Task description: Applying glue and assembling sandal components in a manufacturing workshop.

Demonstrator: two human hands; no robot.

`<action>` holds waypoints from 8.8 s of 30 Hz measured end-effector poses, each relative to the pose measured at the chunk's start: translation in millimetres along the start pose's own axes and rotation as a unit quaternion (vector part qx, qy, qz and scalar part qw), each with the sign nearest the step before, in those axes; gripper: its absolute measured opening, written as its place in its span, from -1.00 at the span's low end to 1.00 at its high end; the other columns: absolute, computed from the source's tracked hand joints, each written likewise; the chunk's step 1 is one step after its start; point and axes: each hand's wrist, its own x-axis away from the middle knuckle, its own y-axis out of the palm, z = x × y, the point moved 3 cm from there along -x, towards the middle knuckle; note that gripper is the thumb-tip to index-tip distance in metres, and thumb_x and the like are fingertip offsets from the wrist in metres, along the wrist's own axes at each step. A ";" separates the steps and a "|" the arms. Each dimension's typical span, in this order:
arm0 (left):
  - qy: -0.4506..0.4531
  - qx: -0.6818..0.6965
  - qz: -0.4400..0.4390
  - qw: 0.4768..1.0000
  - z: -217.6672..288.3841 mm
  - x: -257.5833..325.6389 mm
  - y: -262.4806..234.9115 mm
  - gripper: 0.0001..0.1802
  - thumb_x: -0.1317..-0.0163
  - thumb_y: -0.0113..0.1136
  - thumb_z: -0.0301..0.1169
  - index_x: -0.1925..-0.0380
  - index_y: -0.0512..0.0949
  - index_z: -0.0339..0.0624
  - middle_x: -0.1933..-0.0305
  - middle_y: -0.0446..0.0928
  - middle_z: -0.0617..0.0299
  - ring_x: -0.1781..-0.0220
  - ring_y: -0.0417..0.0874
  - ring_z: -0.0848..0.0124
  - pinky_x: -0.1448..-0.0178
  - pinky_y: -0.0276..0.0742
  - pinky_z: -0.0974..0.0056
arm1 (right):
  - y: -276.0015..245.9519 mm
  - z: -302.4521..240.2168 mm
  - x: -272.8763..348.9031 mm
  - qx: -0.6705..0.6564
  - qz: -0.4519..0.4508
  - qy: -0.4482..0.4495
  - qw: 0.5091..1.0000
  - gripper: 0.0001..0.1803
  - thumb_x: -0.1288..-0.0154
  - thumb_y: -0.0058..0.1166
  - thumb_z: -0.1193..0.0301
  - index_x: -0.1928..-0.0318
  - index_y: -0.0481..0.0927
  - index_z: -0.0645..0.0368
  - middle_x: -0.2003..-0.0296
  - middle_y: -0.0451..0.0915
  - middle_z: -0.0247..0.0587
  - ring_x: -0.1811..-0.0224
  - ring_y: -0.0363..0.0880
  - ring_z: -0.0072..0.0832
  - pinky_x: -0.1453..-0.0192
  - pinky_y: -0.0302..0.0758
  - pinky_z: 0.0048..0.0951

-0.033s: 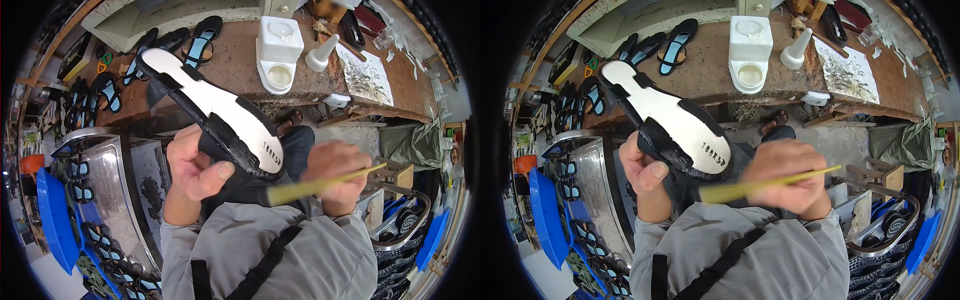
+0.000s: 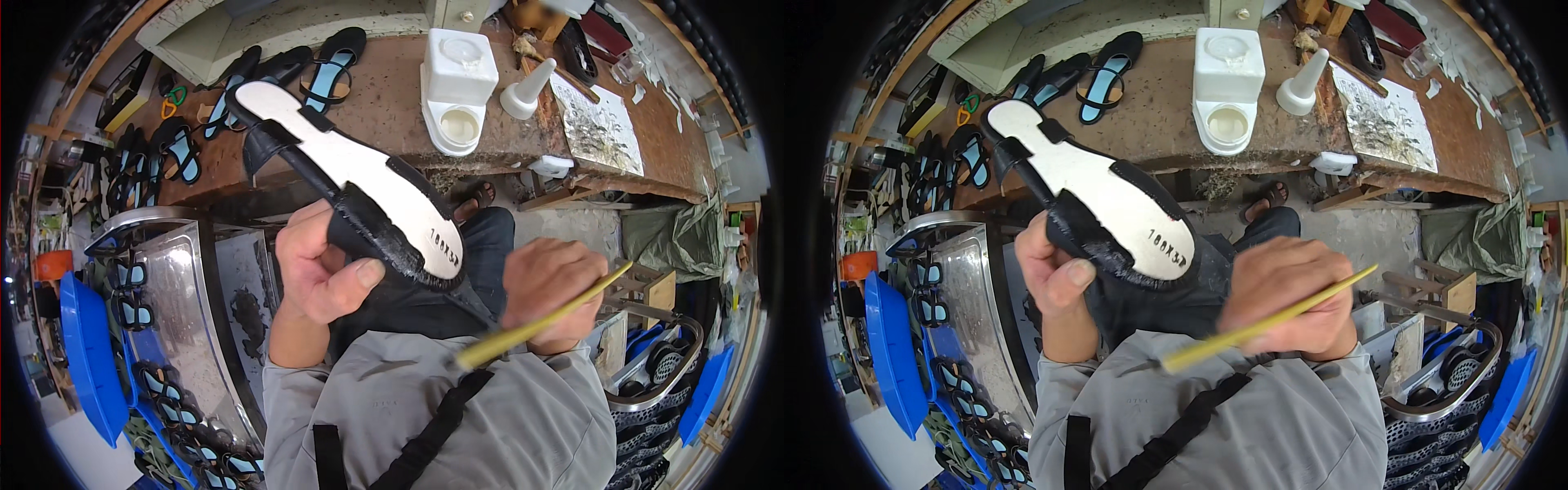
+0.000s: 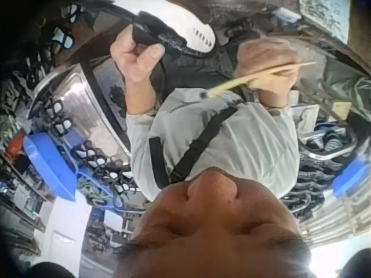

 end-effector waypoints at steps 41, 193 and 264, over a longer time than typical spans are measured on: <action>0.079 -0.212 0.156 0.961 -15.0 52.3 -65.2 -0.35 0.13 0.41 -0.27 0.09 0.42 -0.50 0.06 0.49 -0.07 0.01 0.51 0.18 -0.14 0.33 0.18 | 11.6 110.9 28.7 -0.243 0.194 0.432 0.846 -0.72 -0.27 0.01 0.23 0.28 0.49 0.23 0.66 0.47 -0.28 0.72 0.39 -0.59 0.63 0.36 -0.63; -0.213 0.194 -0.080 0.954 -28.4 -23.5 1.1 -0.52 0.15 0.35 -0.55 0.17 0.41 -0.36 0.27 0.55 0.22 0.24 0.56 0.52 0.11 0.48 0.42 | -0.3 9.4 -17.3 0.200 -0.036 -0.139 0.969 -0.85 0.05 0.23 0.58 0.42 0.56 0.39 0.52 0.60 -0.06 0.59 0.56 -0.36 0.54 0.45 -0.43; -0.108 0.118 0.156 0.975 -108.4 16.4 -23.4 -0.81 -0.07 0.13 -0.41 0.50 0.43 -0.35 0.33 0.39 0.18 0.22 0.39 0.41 0.04 0.24 0.35 | -44.7 138.9 5.5 -0.135 -0.006 0.427 0.894 -0.67 -0.33 -0.07 0.27 0.31 0.57 0.33 0.58 0.58 -0.19 0.63 0.52 -0.57 0.63 0.39 -0.62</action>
